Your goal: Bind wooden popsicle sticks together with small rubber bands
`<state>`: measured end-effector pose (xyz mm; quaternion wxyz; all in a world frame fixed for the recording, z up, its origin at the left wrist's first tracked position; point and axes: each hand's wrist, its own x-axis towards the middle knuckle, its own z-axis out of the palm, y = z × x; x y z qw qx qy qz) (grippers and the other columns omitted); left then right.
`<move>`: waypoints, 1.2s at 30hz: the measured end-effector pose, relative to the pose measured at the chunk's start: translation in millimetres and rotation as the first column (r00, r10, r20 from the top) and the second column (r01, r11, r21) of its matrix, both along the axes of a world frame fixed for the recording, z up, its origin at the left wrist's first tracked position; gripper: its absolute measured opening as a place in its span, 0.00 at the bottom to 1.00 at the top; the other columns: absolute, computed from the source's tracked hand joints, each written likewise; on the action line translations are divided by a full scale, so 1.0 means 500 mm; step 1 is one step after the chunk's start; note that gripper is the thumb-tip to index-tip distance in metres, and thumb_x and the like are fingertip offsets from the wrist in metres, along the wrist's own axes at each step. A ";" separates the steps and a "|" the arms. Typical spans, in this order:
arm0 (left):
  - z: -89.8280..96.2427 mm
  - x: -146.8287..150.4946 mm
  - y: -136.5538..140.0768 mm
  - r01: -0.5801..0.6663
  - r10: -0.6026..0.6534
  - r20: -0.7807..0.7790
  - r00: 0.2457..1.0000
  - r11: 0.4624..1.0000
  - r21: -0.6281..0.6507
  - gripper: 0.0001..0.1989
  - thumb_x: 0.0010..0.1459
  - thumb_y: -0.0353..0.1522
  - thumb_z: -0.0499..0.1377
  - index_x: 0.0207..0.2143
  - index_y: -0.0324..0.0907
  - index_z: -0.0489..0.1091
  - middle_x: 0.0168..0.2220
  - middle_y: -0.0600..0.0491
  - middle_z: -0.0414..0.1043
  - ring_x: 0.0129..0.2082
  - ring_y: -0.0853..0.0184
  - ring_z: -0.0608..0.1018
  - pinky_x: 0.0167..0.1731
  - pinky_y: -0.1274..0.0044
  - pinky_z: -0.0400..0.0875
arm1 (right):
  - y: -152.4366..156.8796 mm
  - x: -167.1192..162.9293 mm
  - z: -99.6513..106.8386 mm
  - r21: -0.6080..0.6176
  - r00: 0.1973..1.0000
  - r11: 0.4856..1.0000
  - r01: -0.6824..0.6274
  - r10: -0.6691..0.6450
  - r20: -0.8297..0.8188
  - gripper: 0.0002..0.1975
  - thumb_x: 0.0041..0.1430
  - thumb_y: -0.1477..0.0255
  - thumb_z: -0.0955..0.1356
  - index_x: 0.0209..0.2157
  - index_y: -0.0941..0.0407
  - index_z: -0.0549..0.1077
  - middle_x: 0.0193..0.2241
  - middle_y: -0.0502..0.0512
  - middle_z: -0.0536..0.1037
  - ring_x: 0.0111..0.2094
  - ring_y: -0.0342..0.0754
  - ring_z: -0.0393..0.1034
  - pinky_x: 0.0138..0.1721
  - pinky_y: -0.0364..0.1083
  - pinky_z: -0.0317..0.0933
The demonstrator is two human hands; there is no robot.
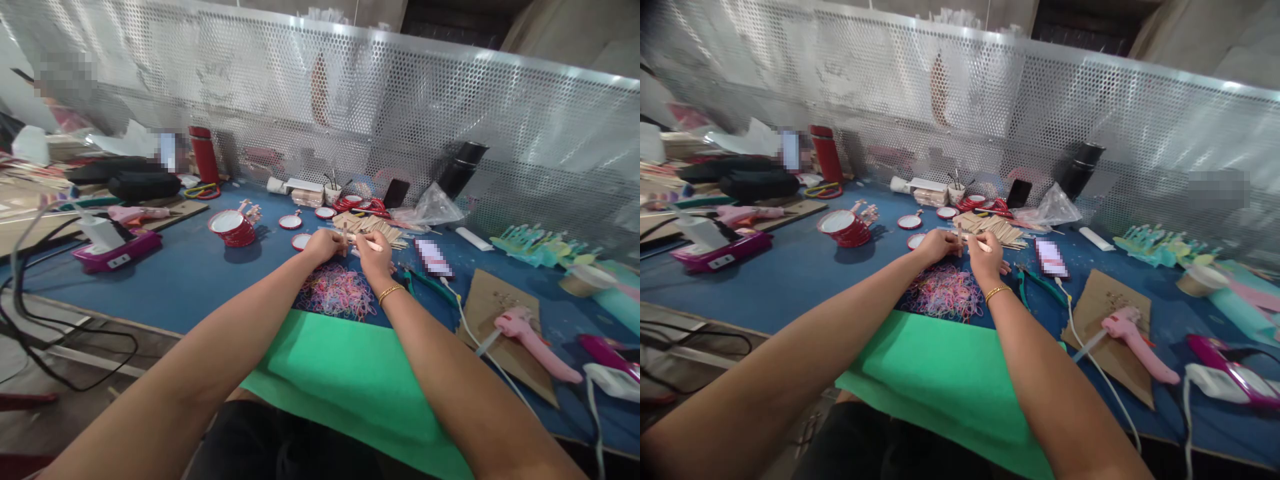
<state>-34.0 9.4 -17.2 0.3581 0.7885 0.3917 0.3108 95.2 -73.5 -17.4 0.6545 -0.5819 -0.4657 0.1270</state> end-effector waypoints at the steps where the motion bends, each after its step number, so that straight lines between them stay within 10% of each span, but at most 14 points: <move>1: 0.000 0.000 0.000 -0.001 0.001 -0.006 1.000 1.000 0.006 0.11 0.51 0.35 0.61 0.21 0.38 0.77 0.22 0.52 0.76 0.21 0.72 0.72 0.23 0.81 0.63 | 0.000 -0.001 0.000 0.004 1.000 1.000 -0.009 0.009 0.010 0.12 0.49 0.60 0.66 0.23 0.54 0.67 0.21 0.47 0.72 0.25 0.44 0.64 0.29 0.43 0.59; 36: -0.008 0.000 0.011 0.016 -0.016 0.007 1.000 1.000 0.010 0.12 0.50 0.37 0.62 0.21 0.38 0.77 0.22 0.52 0.75 0.22 0.71 0.73 0.25 0.81 0.65 | -0.006 -0.006 0.006 -0.003 0.999 1.000 -0.025 0.025 0.045 0.11 0.50 0.61 0.66 0.23 0.54 0.68 0.21 0.47 0.73 0.26 0.45 0.65 0.30 0.44 0.59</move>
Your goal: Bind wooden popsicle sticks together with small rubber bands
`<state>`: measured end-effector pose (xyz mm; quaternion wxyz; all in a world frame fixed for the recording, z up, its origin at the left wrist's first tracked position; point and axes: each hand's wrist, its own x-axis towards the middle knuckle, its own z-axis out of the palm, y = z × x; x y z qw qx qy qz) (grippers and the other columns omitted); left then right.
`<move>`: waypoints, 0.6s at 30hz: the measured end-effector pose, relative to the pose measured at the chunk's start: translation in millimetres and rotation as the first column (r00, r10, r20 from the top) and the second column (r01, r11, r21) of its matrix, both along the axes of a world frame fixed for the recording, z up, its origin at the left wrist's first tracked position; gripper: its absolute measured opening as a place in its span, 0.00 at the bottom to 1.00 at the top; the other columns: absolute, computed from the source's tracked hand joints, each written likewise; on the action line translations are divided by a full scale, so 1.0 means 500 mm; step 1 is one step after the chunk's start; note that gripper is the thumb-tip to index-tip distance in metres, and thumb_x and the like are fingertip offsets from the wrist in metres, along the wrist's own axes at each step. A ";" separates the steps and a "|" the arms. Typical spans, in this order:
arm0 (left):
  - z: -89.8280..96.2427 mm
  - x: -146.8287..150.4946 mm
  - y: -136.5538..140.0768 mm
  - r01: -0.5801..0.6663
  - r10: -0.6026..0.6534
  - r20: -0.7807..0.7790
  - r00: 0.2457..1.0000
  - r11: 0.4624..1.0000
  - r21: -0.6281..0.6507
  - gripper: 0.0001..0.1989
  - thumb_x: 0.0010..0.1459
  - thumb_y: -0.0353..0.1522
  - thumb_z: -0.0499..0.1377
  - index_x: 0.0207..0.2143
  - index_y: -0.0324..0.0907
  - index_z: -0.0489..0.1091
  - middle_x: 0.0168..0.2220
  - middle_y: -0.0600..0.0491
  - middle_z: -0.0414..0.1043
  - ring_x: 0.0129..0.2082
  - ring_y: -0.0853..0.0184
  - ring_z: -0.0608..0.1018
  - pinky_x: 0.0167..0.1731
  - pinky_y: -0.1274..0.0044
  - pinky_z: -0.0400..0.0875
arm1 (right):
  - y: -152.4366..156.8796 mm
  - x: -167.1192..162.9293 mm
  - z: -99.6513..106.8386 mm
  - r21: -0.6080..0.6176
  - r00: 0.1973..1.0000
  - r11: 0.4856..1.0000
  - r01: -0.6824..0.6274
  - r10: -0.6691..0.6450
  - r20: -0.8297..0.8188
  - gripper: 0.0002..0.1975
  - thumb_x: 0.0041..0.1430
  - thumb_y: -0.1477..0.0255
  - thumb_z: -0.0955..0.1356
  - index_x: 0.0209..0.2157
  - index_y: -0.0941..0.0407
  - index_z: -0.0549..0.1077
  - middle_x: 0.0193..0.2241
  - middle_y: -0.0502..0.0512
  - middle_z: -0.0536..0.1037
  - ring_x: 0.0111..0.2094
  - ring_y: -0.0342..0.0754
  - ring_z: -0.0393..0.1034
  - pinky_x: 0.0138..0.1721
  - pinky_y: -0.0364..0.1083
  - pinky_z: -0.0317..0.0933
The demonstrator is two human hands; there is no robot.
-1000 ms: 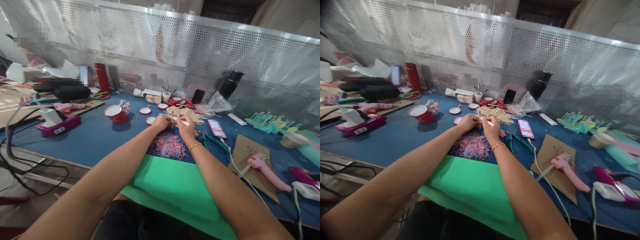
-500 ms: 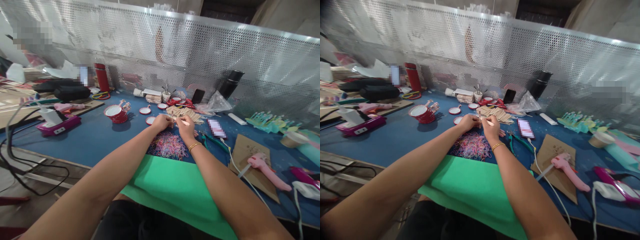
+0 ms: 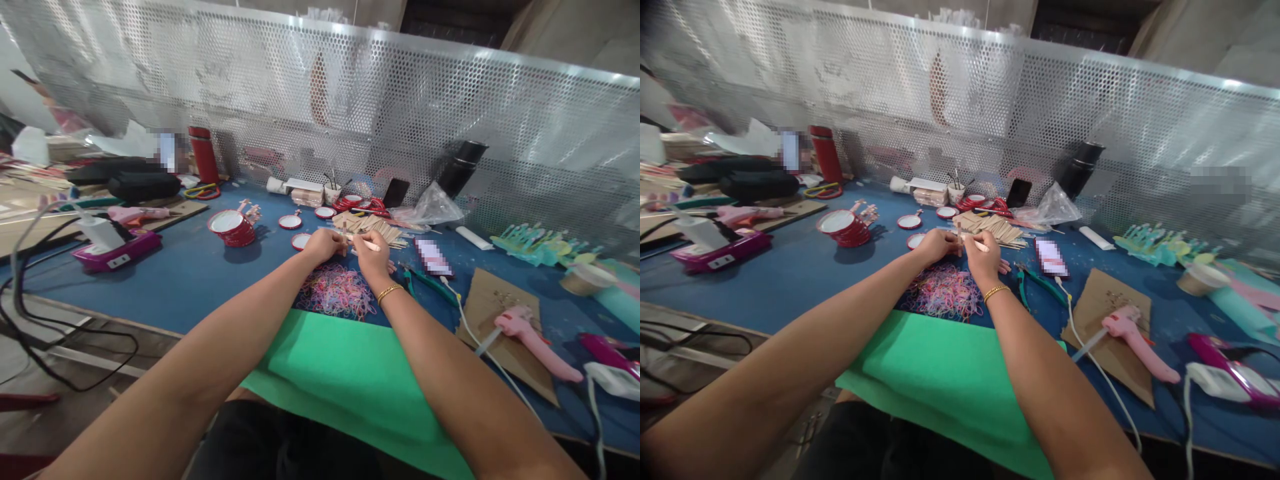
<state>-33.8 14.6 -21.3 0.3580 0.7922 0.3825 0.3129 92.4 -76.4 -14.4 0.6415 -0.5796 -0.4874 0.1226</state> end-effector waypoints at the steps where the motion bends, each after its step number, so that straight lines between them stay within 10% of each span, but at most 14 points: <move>1: -0.001 0.000 0.001 0.008 -0.008 0.004 1.000 1.000 0.004 0.12 0.50 0.36 0.62 0.20 0.38 0.76 0.22 0.52 0.75 0.22 0.71 0.73 0.24 0.81 0.65 | -0.001 -0.002 0.002 0.002 1.000 1.000 -0.003 0.003 0.018 0.11 0.50 0.61 0.66 0.23 0.54 0.68 0.21 0.47 0.72 0.26 0.45 0.65 0.30 0.44 0.59; 18: 0.016 0.000 -0.017 -0.010 0.011 0.007 1.000 1.000 -0.025 0.11 0.51 0.35 0.61 0.21 0.38 0.76 0.21 0.52 0.75 0.21 0.72 0.72 0.23 0.81 0.63 | -0.005 -0.001 0.007 -0.017 0.999 0.999 0.035 -0.035 0.019 0.11 0.50 0.61 0.67 0.23 0.54 0.68 0.20 0.47 0.71 0.26 0.46 0.65 0.32 0.45 0.59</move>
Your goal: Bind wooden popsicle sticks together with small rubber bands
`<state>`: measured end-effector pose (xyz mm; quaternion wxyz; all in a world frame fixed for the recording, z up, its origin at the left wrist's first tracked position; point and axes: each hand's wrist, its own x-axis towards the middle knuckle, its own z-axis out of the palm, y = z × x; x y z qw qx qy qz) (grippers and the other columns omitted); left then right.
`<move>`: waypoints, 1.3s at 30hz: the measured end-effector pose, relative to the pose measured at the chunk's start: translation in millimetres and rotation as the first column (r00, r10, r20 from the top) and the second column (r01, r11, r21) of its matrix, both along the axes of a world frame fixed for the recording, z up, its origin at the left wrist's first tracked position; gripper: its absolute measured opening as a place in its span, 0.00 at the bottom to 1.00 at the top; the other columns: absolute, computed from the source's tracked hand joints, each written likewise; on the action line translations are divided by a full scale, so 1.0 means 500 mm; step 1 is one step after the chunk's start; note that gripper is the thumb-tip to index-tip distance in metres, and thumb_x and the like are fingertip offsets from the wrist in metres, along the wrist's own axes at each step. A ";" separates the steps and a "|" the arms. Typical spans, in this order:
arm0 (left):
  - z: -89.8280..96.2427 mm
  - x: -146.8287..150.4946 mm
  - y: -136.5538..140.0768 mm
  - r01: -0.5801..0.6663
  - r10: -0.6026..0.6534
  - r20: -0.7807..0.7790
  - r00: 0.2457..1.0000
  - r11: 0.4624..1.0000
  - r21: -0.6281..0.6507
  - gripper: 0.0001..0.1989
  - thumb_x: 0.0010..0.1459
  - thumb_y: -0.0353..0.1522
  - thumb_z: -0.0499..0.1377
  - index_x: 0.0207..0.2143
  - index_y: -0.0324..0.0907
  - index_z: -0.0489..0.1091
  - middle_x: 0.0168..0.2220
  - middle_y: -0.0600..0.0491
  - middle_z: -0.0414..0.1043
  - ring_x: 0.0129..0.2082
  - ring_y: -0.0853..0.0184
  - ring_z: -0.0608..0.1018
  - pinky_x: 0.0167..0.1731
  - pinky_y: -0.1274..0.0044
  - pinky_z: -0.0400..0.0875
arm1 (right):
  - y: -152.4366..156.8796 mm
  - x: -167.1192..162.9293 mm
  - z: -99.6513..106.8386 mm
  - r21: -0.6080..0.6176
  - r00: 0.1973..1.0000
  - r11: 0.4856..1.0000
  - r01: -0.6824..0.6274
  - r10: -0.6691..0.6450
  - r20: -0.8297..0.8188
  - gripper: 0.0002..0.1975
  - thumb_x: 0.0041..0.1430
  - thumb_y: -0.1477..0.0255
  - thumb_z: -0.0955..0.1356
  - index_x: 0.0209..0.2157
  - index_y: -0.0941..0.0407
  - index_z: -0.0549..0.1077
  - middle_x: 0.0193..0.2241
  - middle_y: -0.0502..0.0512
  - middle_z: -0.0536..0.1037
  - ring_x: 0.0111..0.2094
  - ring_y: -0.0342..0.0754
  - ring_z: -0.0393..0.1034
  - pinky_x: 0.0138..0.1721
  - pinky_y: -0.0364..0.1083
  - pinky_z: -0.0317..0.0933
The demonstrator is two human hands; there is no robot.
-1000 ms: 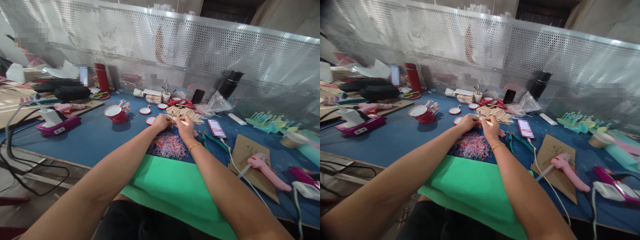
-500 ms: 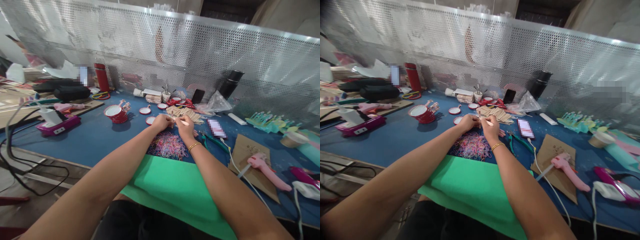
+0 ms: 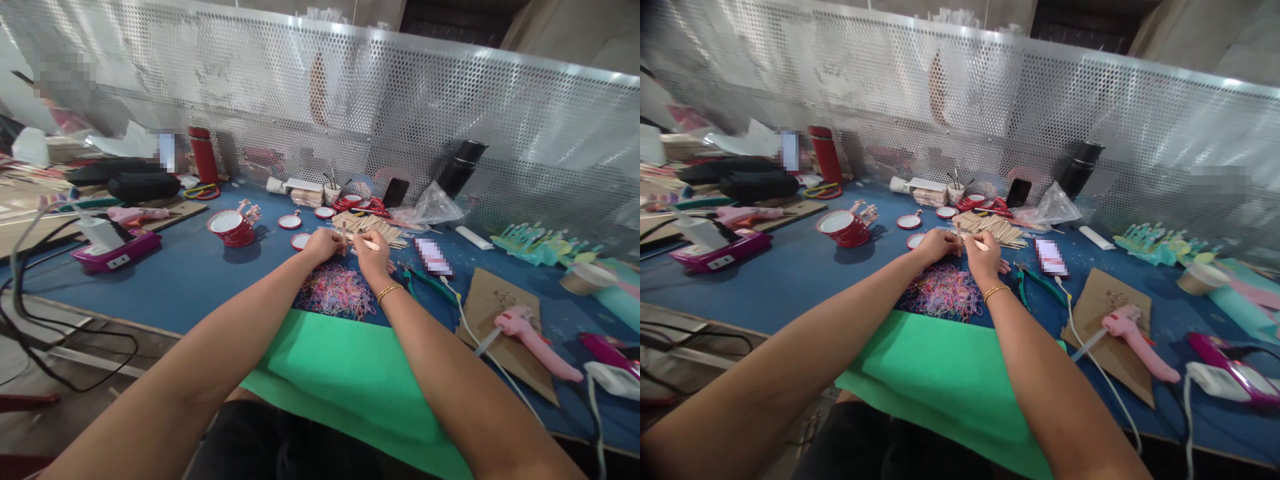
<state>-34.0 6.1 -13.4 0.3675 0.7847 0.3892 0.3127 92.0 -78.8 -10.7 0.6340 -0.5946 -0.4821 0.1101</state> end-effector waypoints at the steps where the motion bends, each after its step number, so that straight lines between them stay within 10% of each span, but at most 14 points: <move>1: 0.000 0.000 0.000 -0.009 0.009 -0.006 1.000 1.000 -0.002 0.11 0.51 0.35 0.61 0.21 0.38 0.77 0.22 0.52 0.76 0.21 0.72 0.72 0.23 0.81 0.63 | 0.000 0.001 -0.001 0.002 1.000 1.000 0.005 -0.005 -0.023 0.11 0.50 0.61 0.67 0.23 0.54 0.68 0.20 0.47 0.72 0.26 0.46 0.65 0.32 0.44 0.59; 39: -0.009 0.004 0.007 -0.034 0.033 0.033 0.999 0.999 0.006 0.10 0.50 0.33 0.64 0.20 0.37 0.76 0.21 0.51 0.76 0.21 0.71 0.74 0.25 0.81 0.67 | 0.004 -0.003 0.000 0.039 0.999 0.999 -0.037 0.036 0.015 0.12 0.50 0.61 0.67 0.23 0.54 0.68 0.22 0.48 0.73 0.28 0.46 0.66 0.32 0.44 0.60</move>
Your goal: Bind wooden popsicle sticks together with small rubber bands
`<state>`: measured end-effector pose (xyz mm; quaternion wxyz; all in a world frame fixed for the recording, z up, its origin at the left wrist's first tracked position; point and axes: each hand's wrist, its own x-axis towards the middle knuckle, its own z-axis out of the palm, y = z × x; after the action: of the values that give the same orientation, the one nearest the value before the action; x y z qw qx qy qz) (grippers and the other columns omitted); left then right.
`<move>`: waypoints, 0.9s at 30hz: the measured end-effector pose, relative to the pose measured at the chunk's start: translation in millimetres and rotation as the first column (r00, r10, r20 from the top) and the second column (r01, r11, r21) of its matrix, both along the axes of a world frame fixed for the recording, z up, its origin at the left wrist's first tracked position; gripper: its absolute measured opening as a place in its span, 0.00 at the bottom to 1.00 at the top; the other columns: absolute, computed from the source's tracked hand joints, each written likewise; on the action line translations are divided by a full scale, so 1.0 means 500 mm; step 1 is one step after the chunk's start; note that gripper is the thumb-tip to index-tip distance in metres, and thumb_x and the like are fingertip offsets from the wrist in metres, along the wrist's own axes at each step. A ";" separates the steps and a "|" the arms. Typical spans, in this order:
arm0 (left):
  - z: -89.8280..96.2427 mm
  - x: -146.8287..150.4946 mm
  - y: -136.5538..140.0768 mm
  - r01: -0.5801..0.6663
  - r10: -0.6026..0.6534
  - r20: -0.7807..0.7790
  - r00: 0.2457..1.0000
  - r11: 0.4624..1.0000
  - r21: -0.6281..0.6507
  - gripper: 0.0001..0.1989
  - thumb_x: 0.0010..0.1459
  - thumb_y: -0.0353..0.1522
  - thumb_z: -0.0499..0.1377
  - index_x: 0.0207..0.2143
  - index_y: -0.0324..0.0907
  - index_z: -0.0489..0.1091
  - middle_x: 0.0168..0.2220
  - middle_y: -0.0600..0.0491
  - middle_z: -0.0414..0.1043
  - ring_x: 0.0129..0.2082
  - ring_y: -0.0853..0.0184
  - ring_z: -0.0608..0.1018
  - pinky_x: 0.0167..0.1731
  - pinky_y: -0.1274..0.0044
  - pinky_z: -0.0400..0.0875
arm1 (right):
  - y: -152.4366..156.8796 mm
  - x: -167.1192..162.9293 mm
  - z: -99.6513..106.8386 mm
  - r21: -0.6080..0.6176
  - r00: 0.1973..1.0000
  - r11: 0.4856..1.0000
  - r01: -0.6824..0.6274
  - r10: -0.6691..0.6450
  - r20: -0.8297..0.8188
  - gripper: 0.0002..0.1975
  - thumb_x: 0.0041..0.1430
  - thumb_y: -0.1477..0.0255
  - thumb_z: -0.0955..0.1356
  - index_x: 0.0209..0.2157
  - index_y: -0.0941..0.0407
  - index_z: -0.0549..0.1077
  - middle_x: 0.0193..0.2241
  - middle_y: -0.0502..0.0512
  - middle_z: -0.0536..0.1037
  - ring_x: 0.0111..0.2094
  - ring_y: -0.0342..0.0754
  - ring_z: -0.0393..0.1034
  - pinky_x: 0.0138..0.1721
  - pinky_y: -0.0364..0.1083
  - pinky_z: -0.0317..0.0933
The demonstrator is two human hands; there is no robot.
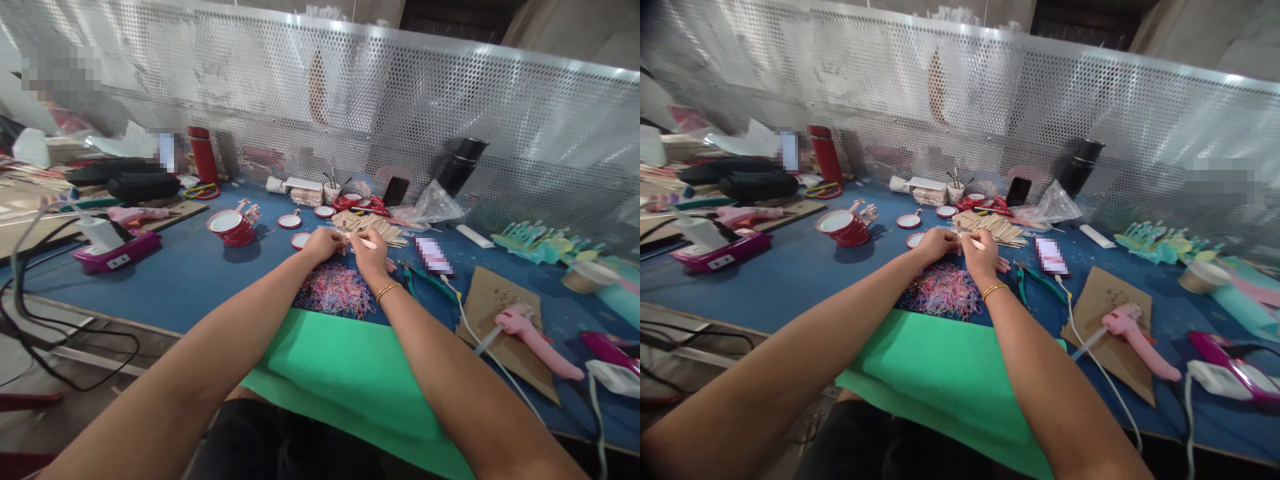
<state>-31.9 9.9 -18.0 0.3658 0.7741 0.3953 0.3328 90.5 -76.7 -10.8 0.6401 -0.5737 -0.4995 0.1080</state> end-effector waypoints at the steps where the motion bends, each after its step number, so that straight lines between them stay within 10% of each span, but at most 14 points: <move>1: 0.000 0.000 0.000 -0.010 0.010 0.001 1.000 1.000 -0.003 0.09 0.49 0.34 0.64 0.21 0.37 0.76 0.21 0.51 0.76 0.21 0.71 0.74 0.26 0.81 0.67 | 0.000 0.000 0.000 -0.001 1.000 1.000 0.009 -0.009 -0.003 0.11 0.50 0.61 0.67 0.23 0.54 0.68 0.21 0.48 0.73 0.28 0.46 0.66 0.32 0.44 0.60; 27: 0.004 0.000 -0.002 -0.019 0.019 0.004 1.000 1.000 -0.016 0.09 0.48 0.35 0.65 0.21 0.38 0.76 0.20 0.51 0.75 0.21 0.71 0.73 0.26 0.81 0.68 | 0.001 0.003 -0.002 -0.023 0.999 0.999 0.040 -0.040 -0.024 0.12 0.51 0.60 0.66 0.24 0.54 0.68 0.23 0.48 0.74 0.27 0.46 0.66 0.32 0.44 0.60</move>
<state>-31.9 8.9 -16.1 0.3696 0.7667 0.4046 0.3346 91.9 -76.3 -11.6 0.6416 -0.5895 -0.4787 0.1079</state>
